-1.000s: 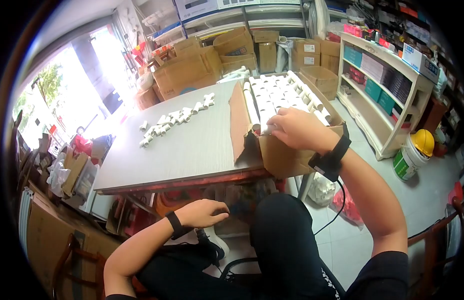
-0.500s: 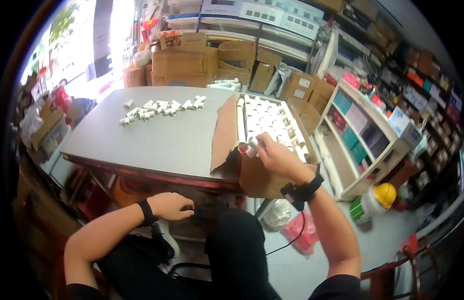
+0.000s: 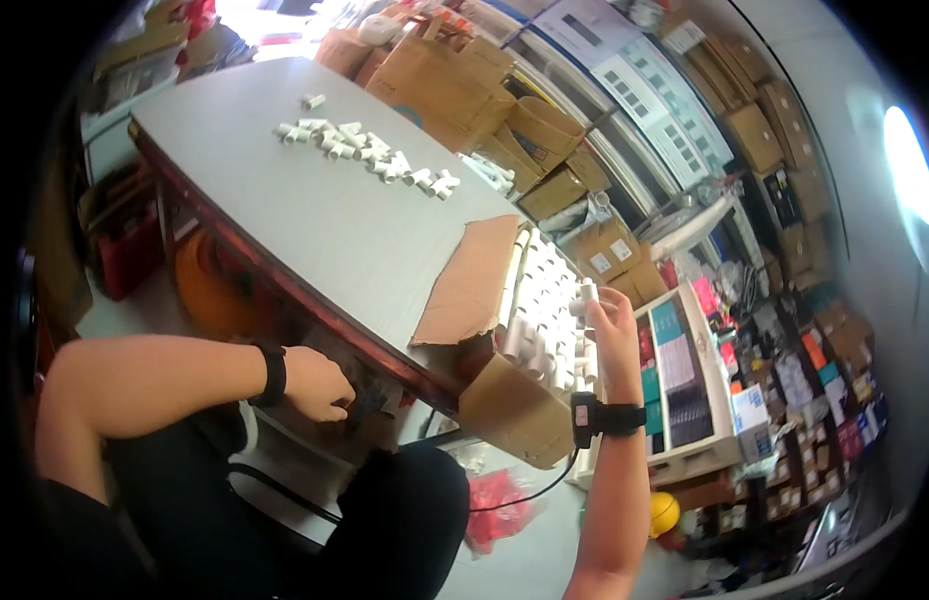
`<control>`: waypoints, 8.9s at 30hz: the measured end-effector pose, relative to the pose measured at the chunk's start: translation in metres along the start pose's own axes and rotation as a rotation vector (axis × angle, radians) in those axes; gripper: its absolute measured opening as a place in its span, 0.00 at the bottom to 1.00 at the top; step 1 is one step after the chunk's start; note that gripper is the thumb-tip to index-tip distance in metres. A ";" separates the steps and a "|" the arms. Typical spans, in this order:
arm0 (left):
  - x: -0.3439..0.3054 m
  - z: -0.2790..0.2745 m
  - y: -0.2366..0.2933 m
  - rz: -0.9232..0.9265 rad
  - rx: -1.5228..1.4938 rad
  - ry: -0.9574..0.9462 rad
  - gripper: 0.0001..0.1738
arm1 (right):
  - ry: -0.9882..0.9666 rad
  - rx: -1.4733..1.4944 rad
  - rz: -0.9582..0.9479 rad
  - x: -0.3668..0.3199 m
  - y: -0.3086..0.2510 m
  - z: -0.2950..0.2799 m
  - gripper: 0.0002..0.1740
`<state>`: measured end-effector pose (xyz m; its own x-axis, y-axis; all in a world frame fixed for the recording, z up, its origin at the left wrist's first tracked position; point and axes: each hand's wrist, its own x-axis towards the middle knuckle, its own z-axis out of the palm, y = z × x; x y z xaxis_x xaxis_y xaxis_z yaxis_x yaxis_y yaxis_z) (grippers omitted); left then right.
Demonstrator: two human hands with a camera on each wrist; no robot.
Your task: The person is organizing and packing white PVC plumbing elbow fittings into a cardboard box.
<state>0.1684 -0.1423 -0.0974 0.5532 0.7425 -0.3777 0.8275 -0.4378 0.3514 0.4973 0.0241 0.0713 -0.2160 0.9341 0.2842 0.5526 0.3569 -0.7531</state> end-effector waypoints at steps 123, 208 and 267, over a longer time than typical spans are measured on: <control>-0.017 -0.204 -0.193 -0.571 0.005 0.868 0.18 | 0.036 0.033 0.125 0.069 -0.019 0.335 0.16; 0.210 -0.196 -0.056 0.130 -0.172 0.617 0.21 | 0.020 -0.383 0.338 0.201 0.096 0.064 0.19; 0.220 -0.191 -0.062 0.032 -0.220 0.624 0.20 | -0.531 -0.572 0.044 0.229 0.070 0.051 0.40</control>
<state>0.2207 0.1451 -0.0388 0.3631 0.9141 0.1802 0.7364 -0.4001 0.5456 0.4458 0.2628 0.0537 -0.4604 0.8714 -0.1695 0.8677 0.4014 -0.2933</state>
